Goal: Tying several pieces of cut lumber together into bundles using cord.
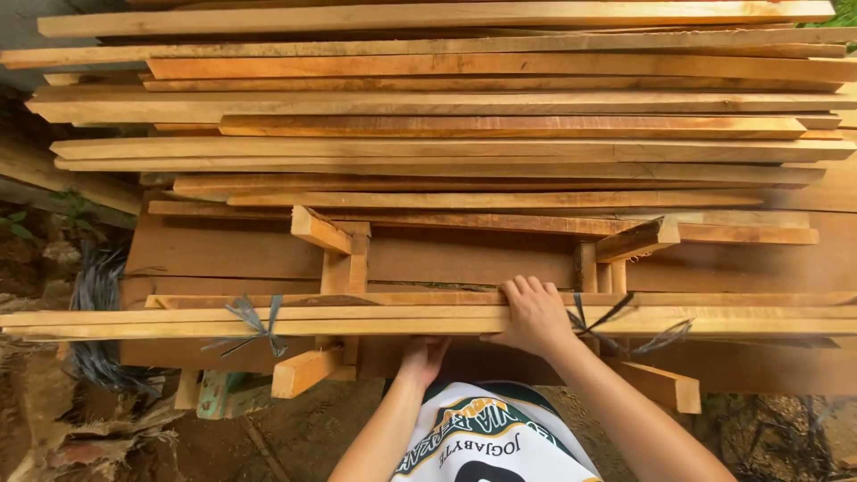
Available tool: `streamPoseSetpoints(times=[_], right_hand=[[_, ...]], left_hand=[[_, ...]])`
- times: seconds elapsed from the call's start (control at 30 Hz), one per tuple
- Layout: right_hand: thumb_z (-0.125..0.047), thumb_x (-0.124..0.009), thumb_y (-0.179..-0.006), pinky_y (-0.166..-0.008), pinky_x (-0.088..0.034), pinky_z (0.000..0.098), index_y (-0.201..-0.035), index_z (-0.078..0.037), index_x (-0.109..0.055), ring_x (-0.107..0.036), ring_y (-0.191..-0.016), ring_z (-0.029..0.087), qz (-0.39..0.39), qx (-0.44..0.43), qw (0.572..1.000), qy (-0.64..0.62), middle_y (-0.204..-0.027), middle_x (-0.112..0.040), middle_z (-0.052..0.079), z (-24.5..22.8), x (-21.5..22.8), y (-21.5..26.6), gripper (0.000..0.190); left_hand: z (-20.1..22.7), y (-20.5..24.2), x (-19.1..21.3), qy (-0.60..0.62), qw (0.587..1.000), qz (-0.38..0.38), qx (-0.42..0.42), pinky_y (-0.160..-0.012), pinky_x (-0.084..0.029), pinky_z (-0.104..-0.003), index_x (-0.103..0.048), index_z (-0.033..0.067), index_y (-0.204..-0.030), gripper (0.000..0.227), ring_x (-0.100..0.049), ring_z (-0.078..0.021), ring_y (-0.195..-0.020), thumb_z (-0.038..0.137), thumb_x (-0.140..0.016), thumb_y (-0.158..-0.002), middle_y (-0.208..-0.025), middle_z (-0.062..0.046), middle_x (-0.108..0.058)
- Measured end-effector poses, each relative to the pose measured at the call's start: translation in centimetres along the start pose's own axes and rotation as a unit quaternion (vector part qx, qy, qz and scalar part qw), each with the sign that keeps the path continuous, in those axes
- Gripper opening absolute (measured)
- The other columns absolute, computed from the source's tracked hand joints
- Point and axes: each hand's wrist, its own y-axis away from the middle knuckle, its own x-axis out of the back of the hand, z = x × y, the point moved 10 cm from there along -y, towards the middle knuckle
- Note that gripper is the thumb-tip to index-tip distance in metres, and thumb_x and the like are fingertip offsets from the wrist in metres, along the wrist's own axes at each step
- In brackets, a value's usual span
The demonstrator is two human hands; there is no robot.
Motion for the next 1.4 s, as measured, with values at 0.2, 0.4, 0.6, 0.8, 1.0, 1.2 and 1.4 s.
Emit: streamPoseSetpoints(times=[0.2,0.4,0.6,0.8,1.0,1.2,1.4], right_hand=[[-0.076,-0.079,-0.057,-0.104,-0.042,0.036,-0.121,-0.021,-0.055,-0.051,-0.133,0.02,-0.007,0.015,1.0,-0.022,-0.127,-0.06,0.0,-0.5,-0.6,1.1,0.088],[-0.07,-0.081,-0.05,-0.086,-0.054,0.037,-0.121,-0.021,-0.061,-0.07,-0.106,0.022,-0.039,0.055,0.998,0.008,-0.109,-0.071,-0.001,0.1,-2.1,-0.8,0.088],[-0.071,-0.079,-0.053,-0.09,-0.052,0.0357,-0.122,-0.023,-0.061,-0.068,-0.111,0.021,-0.012,0.027,1.0,-0.001,-0.114,-0.069,-0.001,-0.4,-2.0,1.6,0.086],[-0.088,-0.047,-0.08,-0.096,-0.054,0.0487,-0.113,-0.014,-0.076,-0.071,-0.114,0.035,-0.195,-0.064,0.969,-0.135,-0.111,-0.077,0.016,-0.3,3.8,1.4,0.086],[-0.091,-0.034,-0.086,-0.111,-0.046,0.0493,-0.137,-0.017,-0.068,-0.058,-0.136,0.035,-0.294,-0.104,0.927,-0.208,-0.136,-0.069,0.016,-0.2,2.0,-1.2,0.095],[-0.095,-0.046,-0.072,-0.118,-0.04,0.0463,-0.129,-0.005,-0.072,-0.053,-0.141,0.033,-0.374,-0.093,0.907,-0.168,-0.143,-0.062,0.02,-1.4,0.1,-0.6,0.11],[-0.093,-0.044,-0.074,-0.116,-0.042,0.0464,-0.124,-0.004,-0.075,-0.053,-0.139,0.037,-0.383,-0.077,0.905,-0.167,-0.141,-0.063,0.024,-1.3,0.6,-0.6,0.107]], left_hand=[[1.3,0.3,1.2,-0.05,0.999,-0.003,-0.001,-0.115,-0.044,-0.062,-0.045,0.0034,-0.142,0.053,-0.055,-0.0396,-0.124,-0.014,-0.039,-0.092,-0.131,-0.019,-0.052],[1.0,-2.7,2.3,-0.033,0.999,-0.005,0.016,-0.112,-0.049,-0.063,-0.052,-0.0039,-0.127,0.045,-0.057,-0.0443,-0.12,-0.021,-0.045,-0.085,-0.123,-0.023,-0.056],[1.6,3.2,-0.4,-0.097,0.994,-0.005,0.053,-0.11,-0.051,-0.058,-0.051,0.0006,-0.134,0.045,-0.06,-0.0397,-0.122,-0.016,-0.044,-0.093,-0.126,-0.02,-0.06],[-0.2,1.7,1.1,-0.145,0.984,-0.019,0.101,-0.112,-0.049,-0.058,-0.049,-0.0021,-0.133,0.038,-0.058,-0.0392,-0.125,-0.012,-0.045,-0.096,-0.124,-0.018,-0.057],[-0.9,4.5,-1.5,-0.157,0.981,-0.043,0.104,-0.111,-0.052,-0.052,-0.052,-0.0023,-0.129,0.032,-0.061,-0.0341,-0.12,-0.008,-0.048,-0.097,-0.119,-0.014,-0.06],[-3.2,-4.0,2.6,-0.128,0.982,-0.072,0.117,-0.109,-0.053,-0.054,-0.048,-0.0043,-0.134,0.043,-0.061,-0.0394,-0.119,-0.014,-0.047,-0.093,-0.121,-0.018,-0.059],[-2.6,-0.4,-0.1,-0.132,0.982,-0.08,0.107,-0.107,-0.055,-0.053,-0.05,-0.0014,-0.132,0.042,-0.064,-0.0365,-0.116,-0.014,-0.053,-0.091,-0.119,-0.016,-0.063]])
